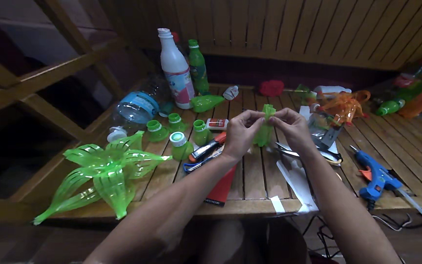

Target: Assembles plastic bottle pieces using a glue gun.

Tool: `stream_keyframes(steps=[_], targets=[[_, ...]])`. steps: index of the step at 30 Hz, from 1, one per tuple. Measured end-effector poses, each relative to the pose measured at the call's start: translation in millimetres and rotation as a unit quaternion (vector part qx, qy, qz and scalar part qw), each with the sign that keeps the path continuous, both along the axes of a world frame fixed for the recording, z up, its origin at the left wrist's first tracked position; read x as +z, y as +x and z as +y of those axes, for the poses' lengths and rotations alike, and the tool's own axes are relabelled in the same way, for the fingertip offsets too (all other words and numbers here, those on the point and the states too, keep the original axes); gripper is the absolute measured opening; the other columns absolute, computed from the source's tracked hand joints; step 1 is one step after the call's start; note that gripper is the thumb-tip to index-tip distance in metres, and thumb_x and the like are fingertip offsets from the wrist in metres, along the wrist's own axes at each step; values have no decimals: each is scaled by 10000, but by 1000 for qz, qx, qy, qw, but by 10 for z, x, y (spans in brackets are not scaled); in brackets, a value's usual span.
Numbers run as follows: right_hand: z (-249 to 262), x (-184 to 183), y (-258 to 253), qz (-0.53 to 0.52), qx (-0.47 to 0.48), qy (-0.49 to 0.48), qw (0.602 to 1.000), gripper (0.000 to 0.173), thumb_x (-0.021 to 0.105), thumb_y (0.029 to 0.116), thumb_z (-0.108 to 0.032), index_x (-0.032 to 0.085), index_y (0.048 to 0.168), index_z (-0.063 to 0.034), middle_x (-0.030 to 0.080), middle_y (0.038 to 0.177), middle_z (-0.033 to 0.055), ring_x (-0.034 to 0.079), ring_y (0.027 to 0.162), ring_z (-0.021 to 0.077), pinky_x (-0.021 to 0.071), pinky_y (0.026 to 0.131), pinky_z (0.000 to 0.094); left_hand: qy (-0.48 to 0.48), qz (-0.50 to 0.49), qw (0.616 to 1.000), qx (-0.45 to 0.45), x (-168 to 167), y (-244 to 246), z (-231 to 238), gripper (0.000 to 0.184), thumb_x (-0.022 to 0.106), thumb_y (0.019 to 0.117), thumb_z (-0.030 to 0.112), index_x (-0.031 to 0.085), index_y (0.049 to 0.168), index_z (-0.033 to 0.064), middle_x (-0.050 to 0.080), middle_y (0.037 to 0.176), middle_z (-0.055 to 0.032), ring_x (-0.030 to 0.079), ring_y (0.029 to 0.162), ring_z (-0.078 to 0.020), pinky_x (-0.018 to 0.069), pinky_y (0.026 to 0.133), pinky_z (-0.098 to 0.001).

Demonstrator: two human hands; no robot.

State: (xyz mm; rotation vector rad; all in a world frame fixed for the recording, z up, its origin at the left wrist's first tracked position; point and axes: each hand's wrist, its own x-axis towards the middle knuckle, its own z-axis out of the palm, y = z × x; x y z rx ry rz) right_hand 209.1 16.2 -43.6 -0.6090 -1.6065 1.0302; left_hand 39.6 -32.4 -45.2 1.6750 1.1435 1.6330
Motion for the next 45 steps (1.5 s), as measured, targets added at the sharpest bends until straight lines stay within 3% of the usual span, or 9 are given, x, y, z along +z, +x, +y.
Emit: stream_keyframes(steps=[40, 45], targets=[[30, 10, -28, 13, -5, -20, 1000, 77, 687, 921, 29, 676, 965, -33, 712, 903, -25, 685, 832, 22, 591, 805, 216, 8, 10, 1000, 2, -13, 13, 1, 152, 680, 978, 65, 710, 1118, 14, 712, 958, -43, 671, 749, -38, 575, 714, -195], [37, 14, -32, 9, -9, -19, 1000, 73, 692, 920, 23, 678, 966, -32, 714, 898, -27, 686, 827, 23, 591, 801, 217, 11, -13, 1000, 8, -13, 38, 43, 147, 685, 974, 69, 715, 1099, -2, 724, 968, -30, 683, 789, -26, 582, 753, -190]])
